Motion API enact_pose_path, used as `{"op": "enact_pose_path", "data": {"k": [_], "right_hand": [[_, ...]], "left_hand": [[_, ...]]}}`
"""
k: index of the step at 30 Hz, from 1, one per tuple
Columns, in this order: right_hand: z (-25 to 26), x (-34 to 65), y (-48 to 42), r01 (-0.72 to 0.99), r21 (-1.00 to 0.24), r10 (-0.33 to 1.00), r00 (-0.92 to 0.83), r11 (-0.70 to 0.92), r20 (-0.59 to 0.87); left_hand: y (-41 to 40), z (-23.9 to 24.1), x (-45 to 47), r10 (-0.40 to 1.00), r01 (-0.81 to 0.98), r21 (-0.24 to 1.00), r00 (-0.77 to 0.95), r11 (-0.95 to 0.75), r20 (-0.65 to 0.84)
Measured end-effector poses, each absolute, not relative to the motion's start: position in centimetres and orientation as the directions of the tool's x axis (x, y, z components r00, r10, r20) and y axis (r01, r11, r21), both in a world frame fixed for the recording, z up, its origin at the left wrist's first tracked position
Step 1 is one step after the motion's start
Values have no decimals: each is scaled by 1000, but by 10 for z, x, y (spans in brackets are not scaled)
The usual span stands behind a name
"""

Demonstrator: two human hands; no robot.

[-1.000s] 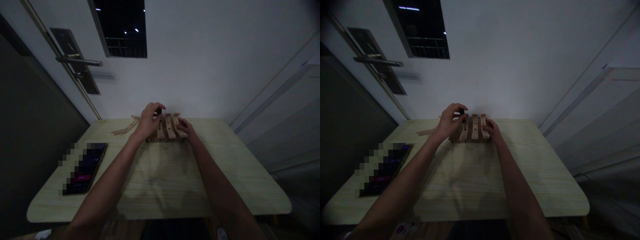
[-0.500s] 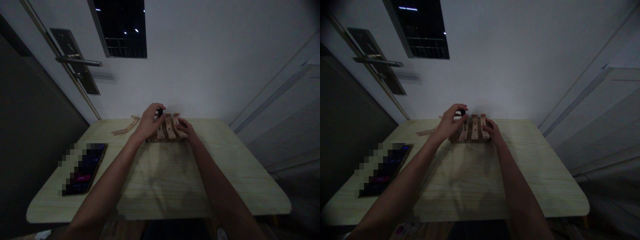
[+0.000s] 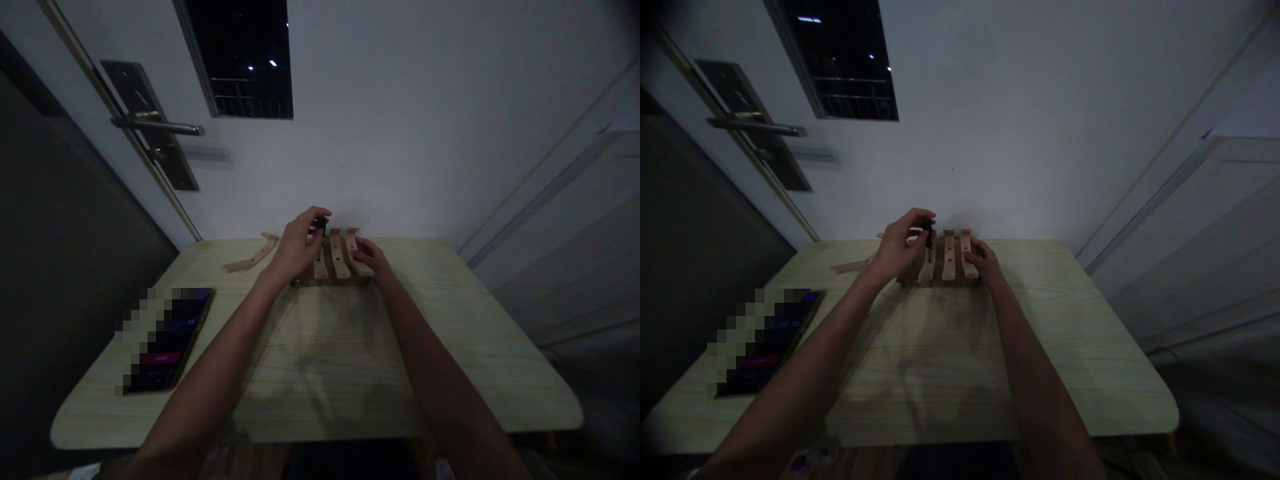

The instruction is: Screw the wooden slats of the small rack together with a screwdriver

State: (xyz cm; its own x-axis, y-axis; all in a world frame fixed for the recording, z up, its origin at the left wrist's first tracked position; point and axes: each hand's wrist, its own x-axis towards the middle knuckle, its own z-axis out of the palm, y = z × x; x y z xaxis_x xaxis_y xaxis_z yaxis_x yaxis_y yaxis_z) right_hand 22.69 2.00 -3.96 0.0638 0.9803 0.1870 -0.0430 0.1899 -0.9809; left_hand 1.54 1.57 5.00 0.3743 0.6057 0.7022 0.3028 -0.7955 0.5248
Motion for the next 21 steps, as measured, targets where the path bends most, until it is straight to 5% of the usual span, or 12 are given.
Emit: {"op": "enact_pose_path", "data": {"k": [12, 21], "right_hand": [[-40, 224, 20, -69, -975, 975, 84, 210, 204], [-40, 226, 19, -61, -979, 979, 61, 197, 193]], "left_hand": [[14, 52, 16, 642, 288, 574, 336, -767, 689], [11, 57, 14, 616, 421, 465, 376, -779, 692]]}}
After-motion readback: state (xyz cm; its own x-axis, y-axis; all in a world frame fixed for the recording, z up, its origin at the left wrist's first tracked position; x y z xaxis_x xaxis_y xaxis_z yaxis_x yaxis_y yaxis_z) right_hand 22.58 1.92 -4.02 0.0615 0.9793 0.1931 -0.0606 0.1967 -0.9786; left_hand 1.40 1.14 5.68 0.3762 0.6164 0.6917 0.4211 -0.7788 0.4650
